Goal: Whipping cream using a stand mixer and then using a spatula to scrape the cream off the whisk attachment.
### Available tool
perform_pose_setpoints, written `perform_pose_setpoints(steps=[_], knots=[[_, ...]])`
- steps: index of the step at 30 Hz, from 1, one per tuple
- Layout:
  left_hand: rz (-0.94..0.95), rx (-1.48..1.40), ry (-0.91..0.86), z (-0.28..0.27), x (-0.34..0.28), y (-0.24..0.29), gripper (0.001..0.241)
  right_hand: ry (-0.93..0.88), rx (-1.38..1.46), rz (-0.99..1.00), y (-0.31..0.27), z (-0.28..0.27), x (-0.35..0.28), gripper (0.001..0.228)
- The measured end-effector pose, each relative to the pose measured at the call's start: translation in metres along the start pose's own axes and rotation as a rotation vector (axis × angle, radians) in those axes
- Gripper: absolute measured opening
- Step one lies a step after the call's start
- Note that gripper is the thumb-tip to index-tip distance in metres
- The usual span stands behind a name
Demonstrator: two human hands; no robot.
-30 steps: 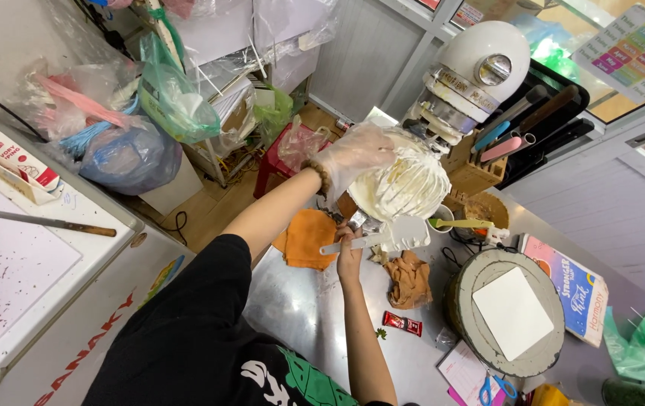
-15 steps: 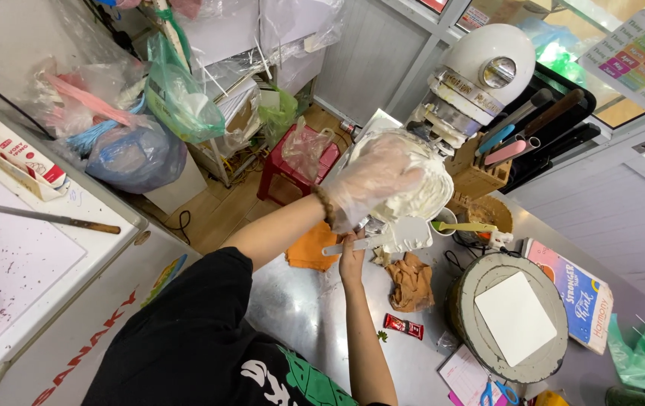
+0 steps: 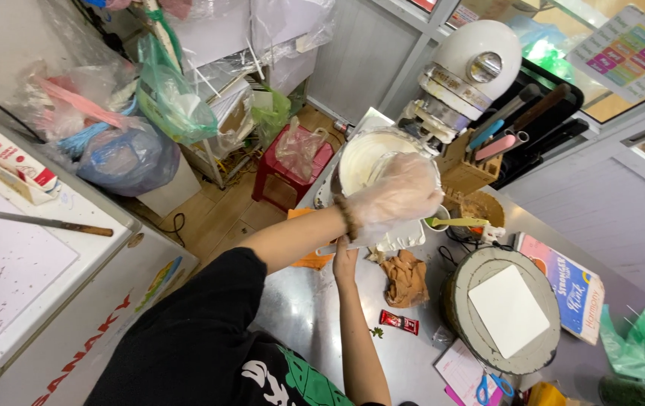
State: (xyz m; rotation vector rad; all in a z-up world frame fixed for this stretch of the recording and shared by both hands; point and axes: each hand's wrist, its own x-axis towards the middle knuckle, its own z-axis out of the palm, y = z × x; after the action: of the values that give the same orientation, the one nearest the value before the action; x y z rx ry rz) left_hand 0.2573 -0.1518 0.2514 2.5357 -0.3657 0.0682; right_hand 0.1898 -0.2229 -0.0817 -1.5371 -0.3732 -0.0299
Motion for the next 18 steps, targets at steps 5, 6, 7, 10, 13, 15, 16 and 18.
perform_pose_setpoints(steps=[5,6,7,10,13,15,16,18], knots=[[0.173,-0.034,0.398,-0.001,-0.054,-0.041,0.03,0.08,-0.065,-0.105,0.019,-0.01,0.007,0.049],[0.224,-0.154,0.635,-0.004,-0.068,-0.052,0.025,0.125,-0.013,0.067,0.027,-0.013,0.009,0.047],[0.224,-0.151,0.637,-0.011,-0.084,-0.058,0.025,0.123,-0.011,0.065,0.016,-0.011,0.007,0.047],[0.058,-0.153,0.567,-0.025,-0.12,-0.085,0.024,0.196,0.178,0.035,-0.001,-0.012,0.011,0.048],[0.045,-0.009,0.681,-0.02,-0.14,-0.12,0.021,0.367,0.237,-0.053,0.005,-0.024,0.017,0.051],[-0.044,-0.011,0.657,-0.023,-0.152,-0.132,0.021,0.427,0.251,-0.066,-0.004,-0.027,0.024,0.052],[-0.042,-0.007,0.662,-0.02,-0.153,-0.137,0.021,0.424,0.255,-0.072,-0.007,-0.028,0.025,0.052],[-0.141,-0.012,0.624,-0.013,-0.154,-0.147,0.025,0.477,0.271,-0.053,-0.013,-0.032,0.025,0.054]])
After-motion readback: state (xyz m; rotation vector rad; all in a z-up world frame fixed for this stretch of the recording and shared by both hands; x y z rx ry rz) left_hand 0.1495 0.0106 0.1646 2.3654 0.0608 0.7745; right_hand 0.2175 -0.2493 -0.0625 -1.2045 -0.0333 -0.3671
